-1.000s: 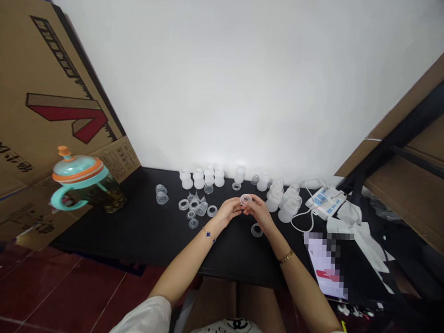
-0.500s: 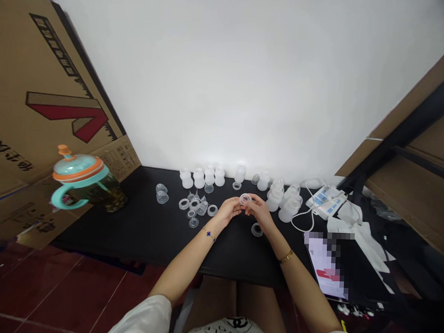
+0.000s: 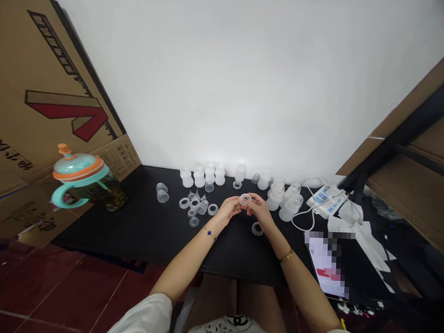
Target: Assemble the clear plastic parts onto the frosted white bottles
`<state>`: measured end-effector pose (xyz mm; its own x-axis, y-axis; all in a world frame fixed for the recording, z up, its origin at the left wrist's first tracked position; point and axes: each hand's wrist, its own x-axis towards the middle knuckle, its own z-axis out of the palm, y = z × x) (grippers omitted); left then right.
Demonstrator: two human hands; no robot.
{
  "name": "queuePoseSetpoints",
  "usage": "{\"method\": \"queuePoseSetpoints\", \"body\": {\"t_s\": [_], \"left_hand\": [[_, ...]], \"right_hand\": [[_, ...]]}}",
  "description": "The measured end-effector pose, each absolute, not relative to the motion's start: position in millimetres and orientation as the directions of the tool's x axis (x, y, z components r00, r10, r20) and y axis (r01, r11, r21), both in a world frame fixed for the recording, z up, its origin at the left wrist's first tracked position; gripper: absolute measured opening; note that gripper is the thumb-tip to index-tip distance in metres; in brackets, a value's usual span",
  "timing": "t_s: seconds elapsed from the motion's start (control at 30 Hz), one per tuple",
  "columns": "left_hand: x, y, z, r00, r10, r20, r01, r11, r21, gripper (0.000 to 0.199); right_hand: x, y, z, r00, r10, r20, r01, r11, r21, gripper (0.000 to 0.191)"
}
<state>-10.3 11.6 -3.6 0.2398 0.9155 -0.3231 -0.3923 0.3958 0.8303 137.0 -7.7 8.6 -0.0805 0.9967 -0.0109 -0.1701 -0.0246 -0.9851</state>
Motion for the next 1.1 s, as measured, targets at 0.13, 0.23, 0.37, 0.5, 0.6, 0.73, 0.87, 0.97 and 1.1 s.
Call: {"method": "queuePoseSetpoints", "body": {"t_s": [0.13,0.23,0.37,0.5,0.6,0.73,0.87,0.97,1.1], "left_hand": [[-10.8,12.0,-3.7,0.237,0.917,-0.32,-0.393,0.392,0.832,0.02],[-11.4,12.5,-4.1,0.227,0.919,-0.321,-0.387,0.388,0.837,0.019],[-11.9,12.9,-4.1,0.223,0.923,-0.312,-0.378,0.377,0.845,0.021],[-11.7,13.0,-3.8,0.215,0.929,-0.301,-0.384,0.364,0.849,0.021],[-12.3,13.3,-3.3,0.219,0.932,-0.289,-0.389,0.355,0.85,0.023],[-13.7,12.8,-1.0,0.214,0.935,-0.281,-0.391,0.346,0.853,0.025],[-13.7,10.0,2.4,0.181,0.95,-0.255,-0.392,0.308,0.867,0.024],[-13.3,7.8,4.6,0.165,0.96,-0.226,-0.387,0.274,0.88,0.026],[-13.2,6.6,6.0,0.163,0.963,-0.215,-0.376,0.263,0.889,0.027]], "right_hand": [[138.0,-7.2,8.8,-0.102,0.995,-0.013,-0.164,-0.029,-0.986,0.044],[139.3,-6.4,8.8,-0.117,0.993,-0.016,-0.164,-0.035,-0.986,0.045],[141.1,-4.7,7.4,-0.129,0.991,-0.022,-0.159,-0.043,-0.986,0.048],[142.3,-4.0,6.5,-0.13,0.991,-0.03,-0.16,-0.051,-0.986,0.049],[142.3,-4.6,7.6,-0.141,0.989,-0.037,-0.181,-0.062,-0.981,0.048],[141.0,-4.9,9.0,-0.142,0.988,-0.06,-0.205,-0.089,-0.975,0.046],[139.6,-4.1,8.5,-0.094,0.992,-0.088,-0.208,-0.106,-0.972,0.045],[139.5,-4.1,8.3,-0.082,0.993,-0.09,-0.214,-0.105,-0.971,0.042],[140.0,-4.3,7.9,-0.067,0.994,-0.091,-0.22,-0.103,-0.97,0.043]]}}
